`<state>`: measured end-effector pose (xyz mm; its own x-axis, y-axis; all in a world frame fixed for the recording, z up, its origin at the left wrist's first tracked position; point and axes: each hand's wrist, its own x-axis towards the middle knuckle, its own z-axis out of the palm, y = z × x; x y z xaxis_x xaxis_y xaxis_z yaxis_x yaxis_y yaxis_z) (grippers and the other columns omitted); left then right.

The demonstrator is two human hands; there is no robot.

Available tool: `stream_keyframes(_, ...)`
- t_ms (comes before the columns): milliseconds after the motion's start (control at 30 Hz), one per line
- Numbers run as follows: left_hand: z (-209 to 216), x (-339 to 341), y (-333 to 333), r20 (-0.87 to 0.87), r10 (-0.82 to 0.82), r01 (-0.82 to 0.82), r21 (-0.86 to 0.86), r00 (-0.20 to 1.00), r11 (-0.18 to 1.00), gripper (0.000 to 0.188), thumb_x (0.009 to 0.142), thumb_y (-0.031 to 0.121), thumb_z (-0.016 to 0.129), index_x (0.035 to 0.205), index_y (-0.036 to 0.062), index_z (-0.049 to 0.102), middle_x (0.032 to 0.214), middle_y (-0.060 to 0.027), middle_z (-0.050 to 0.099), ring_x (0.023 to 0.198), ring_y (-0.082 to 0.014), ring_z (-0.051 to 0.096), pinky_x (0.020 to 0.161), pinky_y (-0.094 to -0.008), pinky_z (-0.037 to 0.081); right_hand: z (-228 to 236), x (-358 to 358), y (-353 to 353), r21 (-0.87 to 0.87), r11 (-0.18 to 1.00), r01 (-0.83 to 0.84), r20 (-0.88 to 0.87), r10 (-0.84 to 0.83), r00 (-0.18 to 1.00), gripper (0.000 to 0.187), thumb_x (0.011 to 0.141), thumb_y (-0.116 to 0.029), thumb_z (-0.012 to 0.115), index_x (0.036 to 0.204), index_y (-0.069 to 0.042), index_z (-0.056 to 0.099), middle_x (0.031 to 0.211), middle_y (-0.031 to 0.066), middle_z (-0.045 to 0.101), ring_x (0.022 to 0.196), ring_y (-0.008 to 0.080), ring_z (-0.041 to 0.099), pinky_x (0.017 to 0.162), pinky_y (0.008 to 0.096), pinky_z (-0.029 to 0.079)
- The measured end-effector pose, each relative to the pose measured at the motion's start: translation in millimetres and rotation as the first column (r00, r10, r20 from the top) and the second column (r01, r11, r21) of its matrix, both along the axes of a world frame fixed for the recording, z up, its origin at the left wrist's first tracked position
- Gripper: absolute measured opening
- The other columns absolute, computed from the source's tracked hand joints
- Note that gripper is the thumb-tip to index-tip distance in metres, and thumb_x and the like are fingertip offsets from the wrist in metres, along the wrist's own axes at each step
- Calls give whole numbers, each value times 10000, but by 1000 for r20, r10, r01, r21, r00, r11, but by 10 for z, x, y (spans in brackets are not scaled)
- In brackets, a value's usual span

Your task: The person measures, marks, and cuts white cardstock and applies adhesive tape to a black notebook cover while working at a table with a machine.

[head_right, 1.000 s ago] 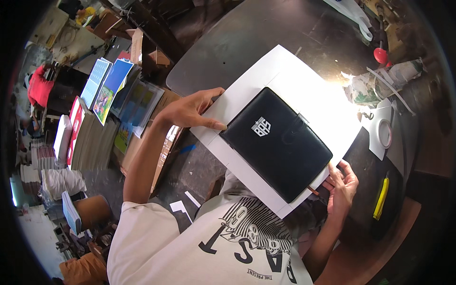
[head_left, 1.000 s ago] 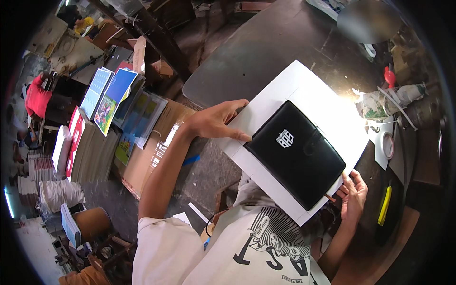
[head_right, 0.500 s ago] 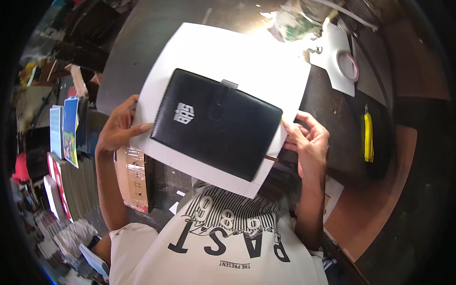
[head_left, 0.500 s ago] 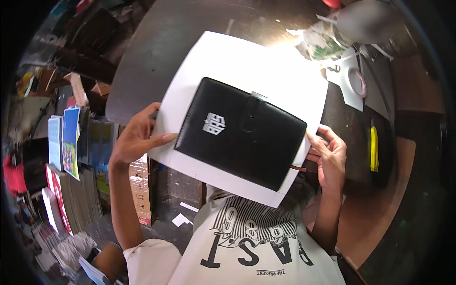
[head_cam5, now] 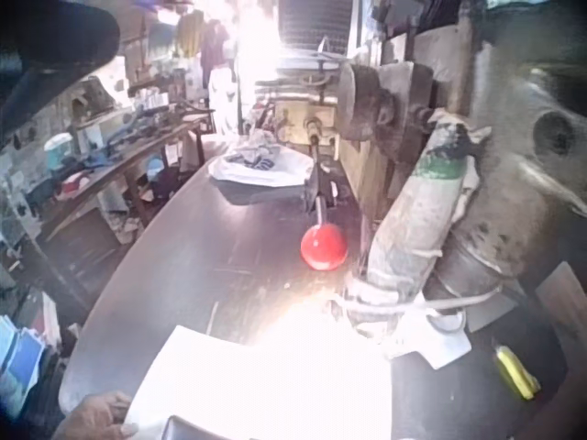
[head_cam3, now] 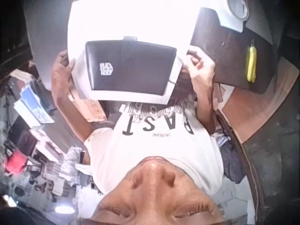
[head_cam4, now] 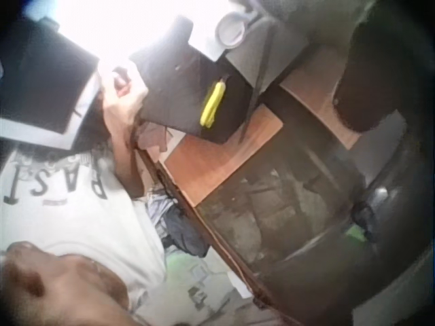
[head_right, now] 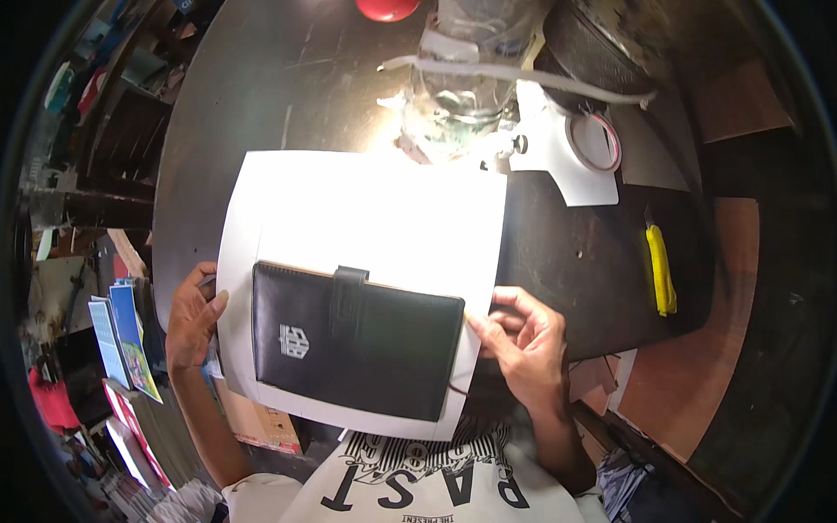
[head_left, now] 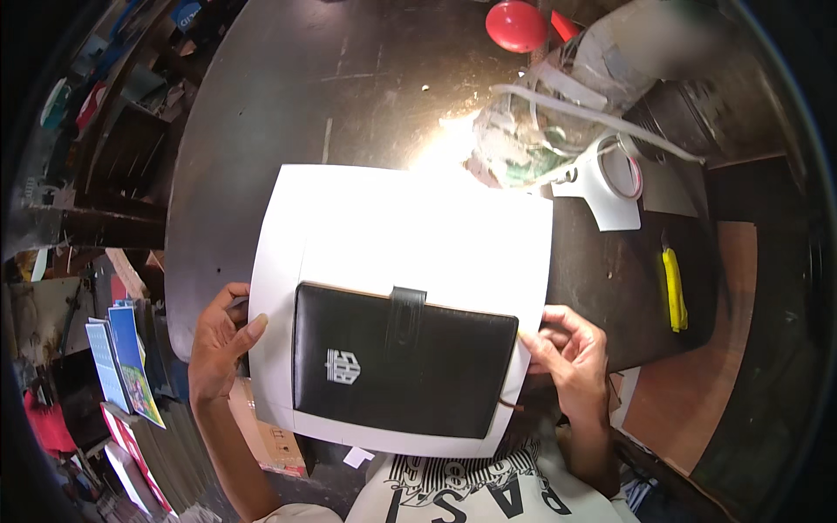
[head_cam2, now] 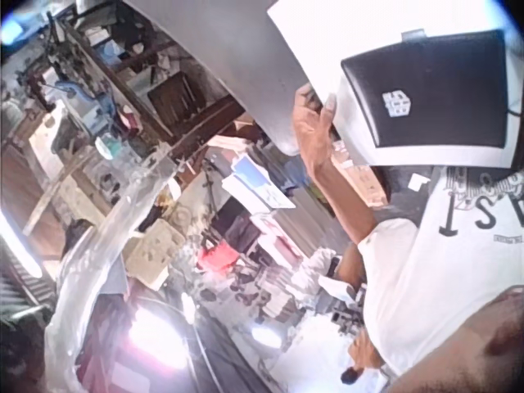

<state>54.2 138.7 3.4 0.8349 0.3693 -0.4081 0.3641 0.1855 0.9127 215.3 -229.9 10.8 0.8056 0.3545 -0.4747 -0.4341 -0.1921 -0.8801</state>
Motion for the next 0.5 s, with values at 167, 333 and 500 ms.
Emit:
stream_keyframes(167,-46,336,2,37,99,-100,23,994,995,438,895,114,764,1241,2,520,1088,-107,671,1016,-139,640,917,-298,521,85,29,89,-6,1000,18,-75,-19,997,222,939,7,681,1147,69,633,914,113,737,788,108,703,697,239,606)
stream_keyframes(333,-26,492,-19,4,25,-25,67,1000,997,545,875,104,771,1327,-20,492,1182,-119,658,1093,-158,624,975,-305,486,65,45,32,-61,998,16,-97,-22,995,205,929,7,687,1126,52,646,918,87,730,768,73,677,622,183,531)
stream_keyframes(500,28,511,-22,-30,4,-4,28,1000,1000,493,912,115,752,1312,-31,503,1101,-138,713,972,-156,700,866,-290,560,73,33,27,-61,998,16,-92,-22,996,200,908,29,684,1101,64,644,891,87,725,768,64,662,614,183,512)
